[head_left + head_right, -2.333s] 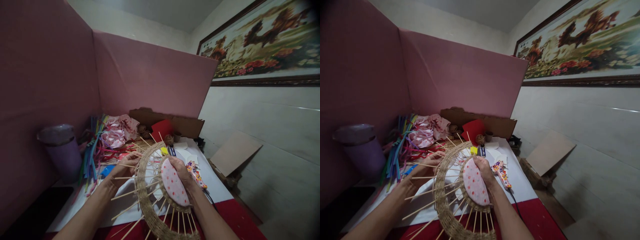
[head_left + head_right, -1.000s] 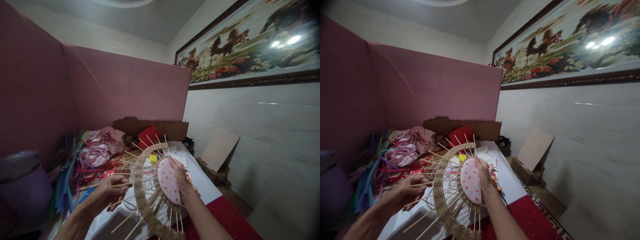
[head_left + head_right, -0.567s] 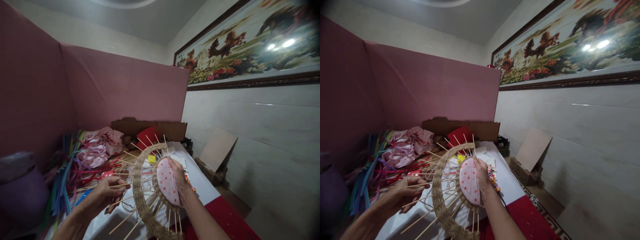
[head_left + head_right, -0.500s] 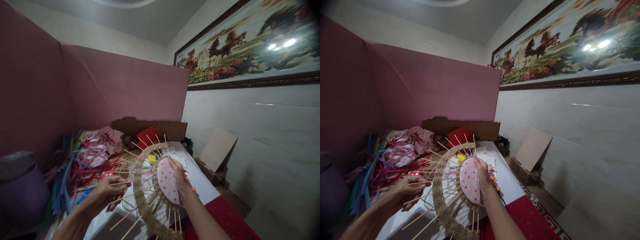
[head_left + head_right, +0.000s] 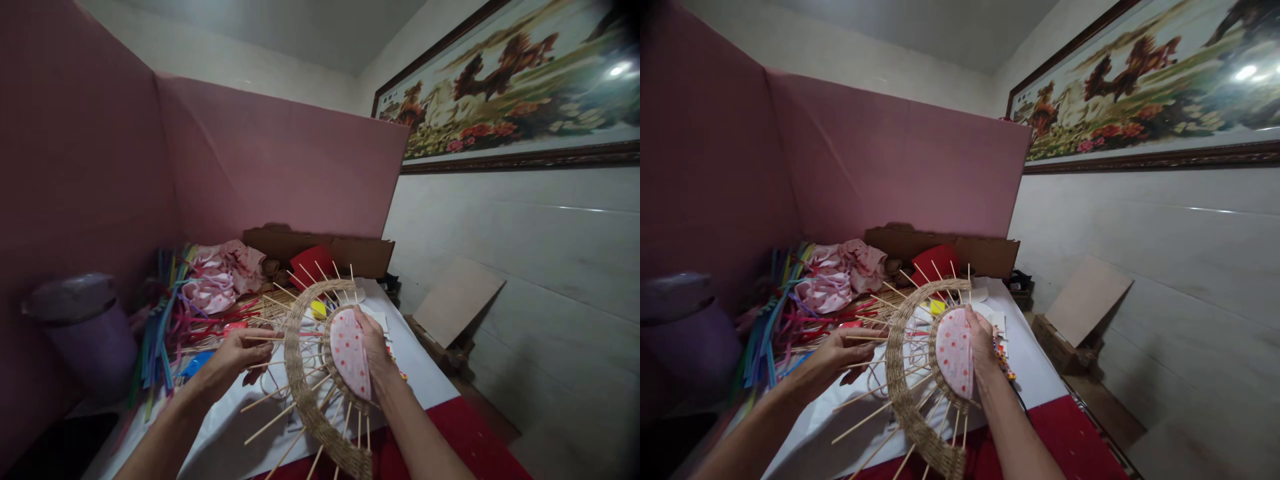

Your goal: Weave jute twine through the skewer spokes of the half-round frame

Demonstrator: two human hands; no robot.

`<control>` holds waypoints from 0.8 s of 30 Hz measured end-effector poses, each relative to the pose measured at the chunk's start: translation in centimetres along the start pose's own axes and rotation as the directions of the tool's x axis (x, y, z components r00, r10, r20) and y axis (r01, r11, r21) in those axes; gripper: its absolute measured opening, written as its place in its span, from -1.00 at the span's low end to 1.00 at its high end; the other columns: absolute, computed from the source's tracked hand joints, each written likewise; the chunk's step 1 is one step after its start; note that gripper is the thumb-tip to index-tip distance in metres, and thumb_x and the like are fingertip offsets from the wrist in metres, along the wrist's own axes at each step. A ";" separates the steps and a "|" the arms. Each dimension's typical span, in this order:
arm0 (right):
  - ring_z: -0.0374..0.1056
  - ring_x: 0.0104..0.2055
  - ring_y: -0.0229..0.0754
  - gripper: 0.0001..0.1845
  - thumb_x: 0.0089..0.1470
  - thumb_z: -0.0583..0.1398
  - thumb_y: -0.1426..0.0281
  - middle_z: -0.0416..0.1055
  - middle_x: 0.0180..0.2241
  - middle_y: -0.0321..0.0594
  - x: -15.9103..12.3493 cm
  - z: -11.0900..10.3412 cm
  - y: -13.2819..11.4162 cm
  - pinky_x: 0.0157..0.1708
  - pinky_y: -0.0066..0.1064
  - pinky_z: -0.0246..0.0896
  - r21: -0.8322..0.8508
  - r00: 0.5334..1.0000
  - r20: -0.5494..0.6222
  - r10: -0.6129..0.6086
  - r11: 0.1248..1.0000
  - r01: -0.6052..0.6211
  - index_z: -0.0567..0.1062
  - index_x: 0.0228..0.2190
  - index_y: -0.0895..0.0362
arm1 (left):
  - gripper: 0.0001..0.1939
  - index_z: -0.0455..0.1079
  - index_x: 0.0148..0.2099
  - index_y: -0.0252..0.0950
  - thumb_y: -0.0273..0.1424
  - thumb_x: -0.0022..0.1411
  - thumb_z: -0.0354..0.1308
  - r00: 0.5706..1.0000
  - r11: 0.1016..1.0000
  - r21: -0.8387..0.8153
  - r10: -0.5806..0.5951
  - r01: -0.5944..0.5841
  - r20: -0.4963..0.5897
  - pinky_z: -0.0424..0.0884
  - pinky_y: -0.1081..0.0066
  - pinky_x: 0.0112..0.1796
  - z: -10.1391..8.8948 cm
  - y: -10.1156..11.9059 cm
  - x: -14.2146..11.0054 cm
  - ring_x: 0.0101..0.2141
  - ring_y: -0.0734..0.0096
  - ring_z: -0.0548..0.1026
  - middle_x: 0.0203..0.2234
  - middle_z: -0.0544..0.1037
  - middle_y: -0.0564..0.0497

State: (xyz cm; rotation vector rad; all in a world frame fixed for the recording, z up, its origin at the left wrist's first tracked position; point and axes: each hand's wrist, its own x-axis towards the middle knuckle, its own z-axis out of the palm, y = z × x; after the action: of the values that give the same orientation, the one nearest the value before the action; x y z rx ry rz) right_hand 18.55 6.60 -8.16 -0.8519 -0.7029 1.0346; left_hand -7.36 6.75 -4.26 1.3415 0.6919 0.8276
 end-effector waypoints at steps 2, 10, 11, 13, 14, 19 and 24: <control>0.35 -0.50 -0.16 -0.66 -0.25 0.30 0.13 0.44 -0.57 -0.30 0.2 -0.1 0.0 -0.48 -0.37 0.23 -0.003 1.000 -0.006 -0.002 1.000 0.002 0.41 -0.53 0.12 | -0.65 0.48 -0.12 -0.37 -0.37 -0.01 0.26 1.000 1.000 0.000 0.018 -0.018 -0.025 -0.03 0.58 -0.75 -0.2 -0.2 0.1 -0.77 0.65 0.16 -0.78 0.29 0.14; 0.35 -0.51 -0.18 -0.69 -0.20 0.29 0.15 0.44 -0.56 -0.32 -0.1 -0.1 0.1 -0.45 -0.37 0.26 0.028 1.000 -0.005 0.013 1.000 -0.013 0.42 -0.50 0.12 | -0.64 0.50 -0.16 -0.39 -0.34 -0.03 0.27 0.996 1.000 0.013 0.026 -0.025 -0.087 -0.02 0.56 -0.72 0.0 -0.5 0.3 -0.75 0.63 0.17 -0.79 0.29 0.13; 0.35 -0.51 -0.19 -0.70 -0.18 0.28 0.15 0.44 -0.56 -0.33 -0.2 0.0 0.1 -0.44 -0.37 0.26 0.033 1.000 -0.006 0.017 0.999 -0.017 0.42 -0.50 0.11 | -0.63 0.49 -0.15 -0.39 -0.34 -0.03 0.27 0.995 1.000 0.004 0.020 -0.020 -0.101 -0.01 0.56 -0.72 0.1 -0.4 0.3 -0.75 0.64 0.17 -0.78 0.31 0.11; 0.35 -0.52 -0.20 -0.71 -0.16 0.27 0.15 0.44 -0.57 -0.32 -0.3 0.0 0.1 -0.43 -0.37 0.27 0.039 1.000 -0.006 0.028 0.999 -0.028 0.42 -0.51 0.12 | -0.61 0.48 -0.12 -0.37 -0.33 -0.04 0.28 0.992 0.999 -0.032 0.008 -0.012 -0.122 -0.01 0.57 -0.72 0.1 -0.3 0.3 -0.75 0.65 0.18 -0.76 0.34 0.10; 0.35 -0.52 -0.19 -0.70 -0.16 0.27 0.14 0.44 -0.56 -0.31 -0.3 -0.1 0.1 -0.42 -0.36 0.27 0.038 0.999 -0.006 0.033 0.999 -0.033 0.42 -0.50 0.12 | -0.60 0.48 -0.12 -0.37 -0.33 -0.05 0.28 0.992 0.999 -0.051 0.003 -0.010 -0.128 -0.01 0.57 -0.71 0.0 -0.2 0.2 -0.74 0.65 0.18 -0.75 0.34 0.09; 0.33 -0.54 -0.21 -0.65 -0.16 0.26 0.09 0.43 -0.58 -0.30 -0.2 -0.1 0.1 -0.46 -0.37 0.26 0.021 0.998 -0.050 0.025 0.999 -0.024 0.42 -0.52 0.13 | -0.65 0.50 -0.18 -0.41 -0.37 -0.06 0.26 0.996 0.999 -0.032 -0.006 0.003 -0.093 -0.07 0.56 -0.70 -0.3 0.1 0.1 -0.74 0.67 0.10 -0.77 0.30 0.11; 0.35 -0.53 -0.19 -0.63 -0.15 0.25 0.07 0.44 -0.56 -0.28 -0.6 0.2 -0.3 -0.46 -0.35 0.27 0.030 0.999 -0.034 0.023 0.999 -0.022 0.42 -0.51 0.13 | -0.71 0.51 -0.21 -0.40 -0.37 0.00 0.19 0.998 1.000 0.000 -0.011 0.011 -0.055 -0.14 0.54 -0.66 -0.3 0.5 0.0 -0.70 0.67 0.02 -0.75 0.20 0.15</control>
State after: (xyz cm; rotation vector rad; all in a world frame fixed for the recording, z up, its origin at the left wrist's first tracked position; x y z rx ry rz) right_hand 18.30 6.07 -7.86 -0.8518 -0.6485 1.0463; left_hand -7.64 6.93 -3.83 1.3182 0.7424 0.8584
